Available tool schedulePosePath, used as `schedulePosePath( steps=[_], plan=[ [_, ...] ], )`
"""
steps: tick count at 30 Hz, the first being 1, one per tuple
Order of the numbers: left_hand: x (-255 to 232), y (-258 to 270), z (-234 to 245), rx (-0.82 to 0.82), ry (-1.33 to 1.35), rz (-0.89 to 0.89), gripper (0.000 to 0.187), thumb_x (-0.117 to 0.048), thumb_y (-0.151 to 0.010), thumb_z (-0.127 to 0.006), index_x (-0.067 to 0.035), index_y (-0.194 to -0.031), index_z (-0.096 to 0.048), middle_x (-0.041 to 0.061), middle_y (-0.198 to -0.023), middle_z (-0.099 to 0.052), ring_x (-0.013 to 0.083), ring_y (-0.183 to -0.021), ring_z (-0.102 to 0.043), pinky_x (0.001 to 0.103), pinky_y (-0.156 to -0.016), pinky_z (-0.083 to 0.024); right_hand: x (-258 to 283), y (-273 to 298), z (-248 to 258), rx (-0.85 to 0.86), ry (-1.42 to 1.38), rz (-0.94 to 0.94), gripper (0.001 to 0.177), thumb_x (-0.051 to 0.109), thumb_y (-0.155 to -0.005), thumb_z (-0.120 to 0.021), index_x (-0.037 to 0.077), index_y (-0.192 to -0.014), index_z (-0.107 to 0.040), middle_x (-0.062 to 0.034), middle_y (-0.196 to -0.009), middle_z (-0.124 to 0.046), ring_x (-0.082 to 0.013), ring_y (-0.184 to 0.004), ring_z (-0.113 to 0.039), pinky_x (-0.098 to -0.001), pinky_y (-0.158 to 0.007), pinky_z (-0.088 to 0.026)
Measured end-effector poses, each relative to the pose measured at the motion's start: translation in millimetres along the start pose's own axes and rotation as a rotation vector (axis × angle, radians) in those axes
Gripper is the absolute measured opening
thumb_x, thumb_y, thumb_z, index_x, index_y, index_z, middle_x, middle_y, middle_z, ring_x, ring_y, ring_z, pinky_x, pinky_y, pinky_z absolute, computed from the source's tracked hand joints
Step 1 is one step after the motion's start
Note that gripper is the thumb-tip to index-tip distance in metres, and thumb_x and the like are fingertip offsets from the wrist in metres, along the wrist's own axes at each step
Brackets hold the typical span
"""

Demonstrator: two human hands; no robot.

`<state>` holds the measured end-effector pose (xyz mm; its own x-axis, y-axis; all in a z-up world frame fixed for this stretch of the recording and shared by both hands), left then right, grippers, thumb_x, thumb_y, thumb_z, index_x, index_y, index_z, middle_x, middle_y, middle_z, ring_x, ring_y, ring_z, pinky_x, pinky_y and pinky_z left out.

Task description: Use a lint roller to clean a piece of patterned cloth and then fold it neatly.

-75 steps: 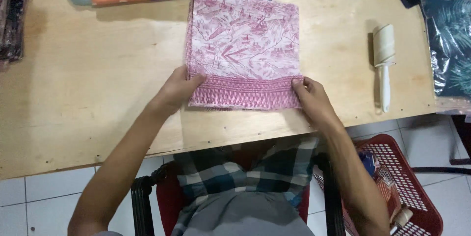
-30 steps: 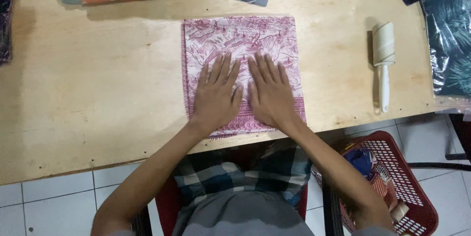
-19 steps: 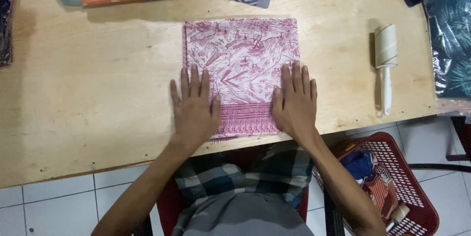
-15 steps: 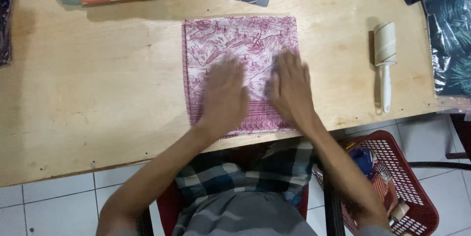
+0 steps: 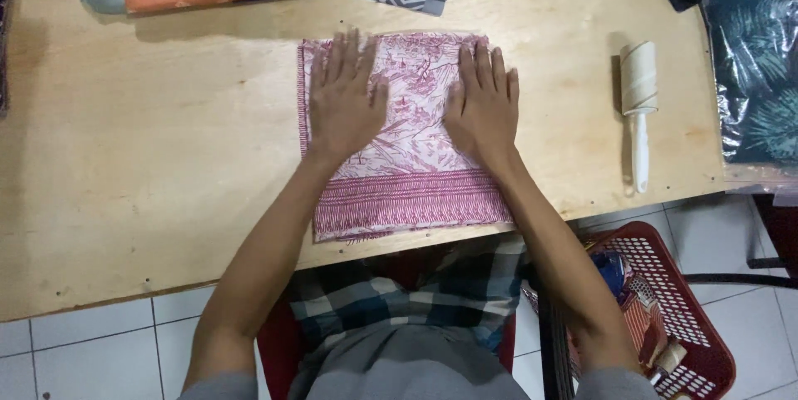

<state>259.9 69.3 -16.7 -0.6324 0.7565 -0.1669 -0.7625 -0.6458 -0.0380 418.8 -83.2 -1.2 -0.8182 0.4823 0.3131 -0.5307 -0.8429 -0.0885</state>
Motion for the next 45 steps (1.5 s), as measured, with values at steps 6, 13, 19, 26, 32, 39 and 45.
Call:
schedulePosePath(
  steps=[6,13,19,26,32,39,45],
  plan=[
    [-13.3,52.6,17.2,-0.023,0.038,0.082,0.062,-0.039,-0.11,-0.034,-0.008,-0.164,-0.032,0.018,-0.172,-0.017,0.0359,-0.158,-0.012,0.056,-0.126,-0.001,38.5,57.3,22.2,0.119,0.039,-0.043,0.064,0.035,-0.105,-0.025,0.008,-0.164,-0.027,-0.0167,-0.171,-0.018,-0.0388,-0.157,-0.007,-0.0573,-0.124,-0.002],
    [-0.6,120.1,22.9,-0.012,0.194,0.092,0.064,-0.043,-0.105,-0.037,-0.012,-0.161,-0.033,0.02,-0.169,-0.022,0.0349,-0.158,-0.014,0.055,-0.125,-0.007,29.2,90.9,25.0,0.01,-0.084,-0.083,0.063,0.038,-0.105,-0.033,0.004,-0.158,-0.039,-0.0282,-0.163,-0.029,-0.0465,-0.152,-0.022,-0.0606,-0.12,-0.016],
    [-15.0,164.4,15.4,-0.194,0.041,0.296,0.068,-0.033,-0.099,-0.057,0.0,-0.156,-0.041,0.026,-0.145,-0.048,0.0402,-0.132,-0.048,0.052,-0.102,-0.042,-2.6,114.0,-7.4,-0.308,0.095,-0.175,0.059,0.036,-0.096,-0.06,0.002,-0.144,-0.055,-0.0195,-0.124,-0.054,-0.0417,-0.11,-0.053,-0.0539,-0.087,-0.043],
    [-14.2,158.3,6.4,0.037,0.272,0.574,0.069,-0.036,-0.099,-0.061,0.01,-0.147,-0.04,0.023,-0.117,-0.058,0.043,-0.104,-0.068,0.053,-0.078,-0.058,-6.6,124.8,5.4,-0.109,0.015,-0.405,0.035,0.039,-0.103,-0.056,0.005,-0.113,-0.059,-0.0166,-0.086,-0.066,-0.0398,-0.087,-0.069,-0.0517,-0.071,-0.053],
    [-4.5,149.2,-8.6,-0.019,0.198,0.551,0.043,-0.033,-0.092,-0.063,-0.001,-0.12,-0.057,0.014,-0.113,-0.054,0.0368,-0.111,-0.058,0.051,-0.082,-0.056,4.0,130.5,16.3,-0.067,-0.05,-0.491,0.033,0.038,-0.106,-0.052,0.007,-0.114,-0.055,-0.0186,-0.089,-0.067,-0.0461,-0.081,-0.071,-0.0639,-0.065,-0.053],
    [-37.9,151.6,44.4,0.065,0.443,0.633,0.032,-0.028,-0.101,-0.047,-0.005,-0.123,-0.043,0.022,-0.1,-0.062,0.0502,-0.09,-0.07,0.064,-0.077,-0.055,12.1,125.6,40.0,0.021,-0.152,-0.536,0.031,0.033,-0.108,-0.047,0.003,-0.114,-0.054,-0.0314,-0.092,-0.071,-0.0575,-0.089,-0.069,-0.0686,-0.075,-0.051],
    [-48.2,158.7,68.1,0.046,0.601,0.59,0.031,-0.013,-0.1,-0.047,-0.008,-0.126,-0.031,0.033,-0.096,-0.069,0.0602,-0.088,-0.069,0.064,-0.077,-0.055,4.8,127.2,47.1,0.014,-0.121,-0.574,0.031,0.036,-0.108,-0.047,0.007,-0.115,-0.055,-0.029,-0.095,-0.073,-0.0561,-0.09,-0.07,-0.0669,-0.077,-0.052]
  ],
)
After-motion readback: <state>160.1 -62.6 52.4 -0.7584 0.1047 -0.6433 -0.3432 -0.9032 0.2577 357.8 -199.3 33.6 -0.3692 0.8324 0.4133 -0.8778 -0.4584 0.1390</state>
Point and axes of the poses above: each hand's wrist, its own y-axis away from the middle knuckle, its own z-axis out of the back of the hand, x = y × z, the point moved 1 cm from there along -y, towards the middle knuckle
